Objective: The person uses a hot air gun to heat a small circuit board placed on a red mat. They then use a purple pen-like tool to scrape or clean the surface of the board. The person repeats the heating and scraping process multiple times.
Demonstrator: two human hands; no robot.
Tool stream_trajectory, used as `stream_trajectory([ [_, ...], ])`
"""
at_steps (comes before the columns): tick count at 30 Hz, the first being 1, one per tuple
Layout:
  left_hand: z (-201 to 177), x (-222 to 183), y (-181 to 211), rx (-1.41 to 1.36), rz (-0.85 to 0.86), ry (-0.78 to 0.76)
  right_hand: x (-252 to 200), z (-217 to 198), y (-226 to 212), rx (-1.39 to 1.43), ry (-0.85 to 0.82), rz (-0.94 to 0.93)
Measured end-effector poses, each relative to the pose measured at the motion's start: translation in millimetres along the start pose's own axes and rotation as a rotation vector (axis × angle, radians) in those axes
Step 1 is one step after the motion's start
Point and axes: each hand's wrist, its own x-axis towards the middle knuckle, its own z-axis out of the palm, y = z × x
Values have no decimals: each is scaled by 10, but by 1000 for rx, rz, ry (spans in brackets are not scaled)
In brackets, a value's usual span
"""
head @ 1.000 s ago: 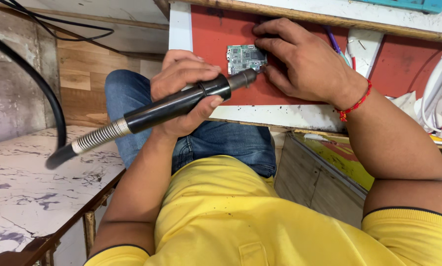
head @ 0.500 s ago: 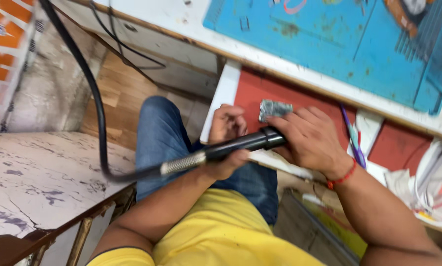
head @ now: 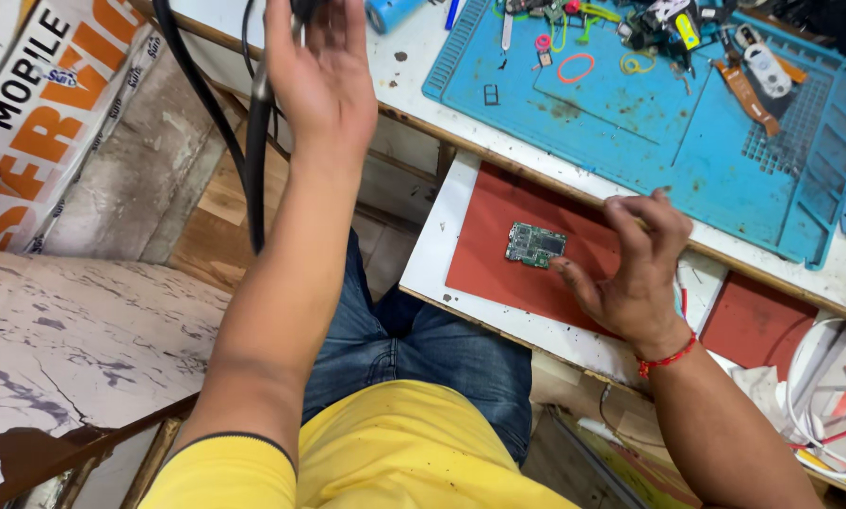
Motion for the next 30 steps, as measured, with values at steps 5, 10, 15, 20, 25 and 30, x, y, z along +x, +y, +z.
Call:
stream_trajectory([
  [5, -143, 542, -98, -17, 69, 113, 30, 26, 58, 14, -25, -3],
  [10, -106, 328, -212, 16, 33, 167, 86, -74, 4, 12, -10, -35],
  [15, -48, -193, -408, 210, -94, 143, 181, -256, 82, 27, 30, -72],
  [20, 320, -1229, -407, 1226, -89, -559, -63, -521, 81, 14, 86, 206],
  [25, 575, -1598, -453, 1923, 130, -1094, -408, -394, -337, -345, 1, 514],
  [30, 443, -1644, -439, 1882, 7, -1055, -645, -314, -439, -292, -79, 713],
])
